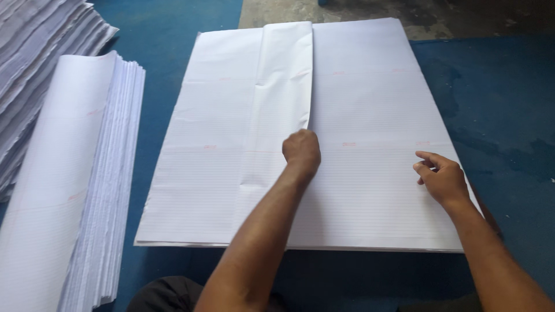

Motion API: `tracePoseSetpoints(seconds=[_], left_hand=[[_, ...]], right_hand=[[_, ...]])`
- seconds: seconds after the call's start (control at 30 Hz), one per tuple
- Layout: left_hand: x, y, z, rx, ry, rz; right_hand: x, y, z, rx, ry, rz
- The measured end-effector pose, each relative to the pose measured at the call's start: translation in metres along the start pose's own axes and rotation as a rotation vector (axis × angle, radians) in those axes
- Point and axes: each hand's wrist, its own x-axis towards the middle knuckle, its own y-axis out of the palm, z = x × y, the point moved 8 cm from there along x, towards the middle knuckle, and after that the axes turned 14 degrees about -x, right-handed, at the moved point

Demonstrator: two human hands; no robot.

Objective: The person folds large lined paper sheets in half and uses a wooden block to press the crease. They repeat this process for multiple sheets, stacking the folded sheets to the side.

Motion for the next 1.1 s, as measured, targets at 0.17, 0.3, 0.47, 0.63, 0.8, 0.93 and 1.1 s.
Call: tracePoseSetpoints(seconds=[0.17,0.3,0.47,0.63,0.8,0.93,1.1], left_hand=[[0.007,-0.060,0.025,-0.163,-0.085,0.017],[0.004,-0.109,0.034,-0.196,-0.118,-0.034],[-0.001,-0.146,0.055,-0.296,-0.203,-0.066],[0.001,-0.176,0.091,-0.393,-0.219,-0.156],[0.006,-0.189,0.136,-0.523,-0.221,-0.218],[0.007,-0.186,0.178,-0.704,-0.249,-0.230],[0.004,-0.167,0.233,-0.891,-0.282,-0.199]], right_hand=[[-0.004,0.019,0.038,0.135,-0.072,0.121],[-0.007,0.061,0.077,0.389,-0.126,0.318],[-0.032,0.136,0.141,0.571,-0.181,0.578],[-0.065,0.192,0.196,0.691,-0.109,0.729],[-0.089,0.219,0.240,0.695,-0.123,0.774],[-0.099,0.229,0.264,0.659,-0.183,0.732],[-0.099,0.232,0.271,0.496,-0.186,0.653]])
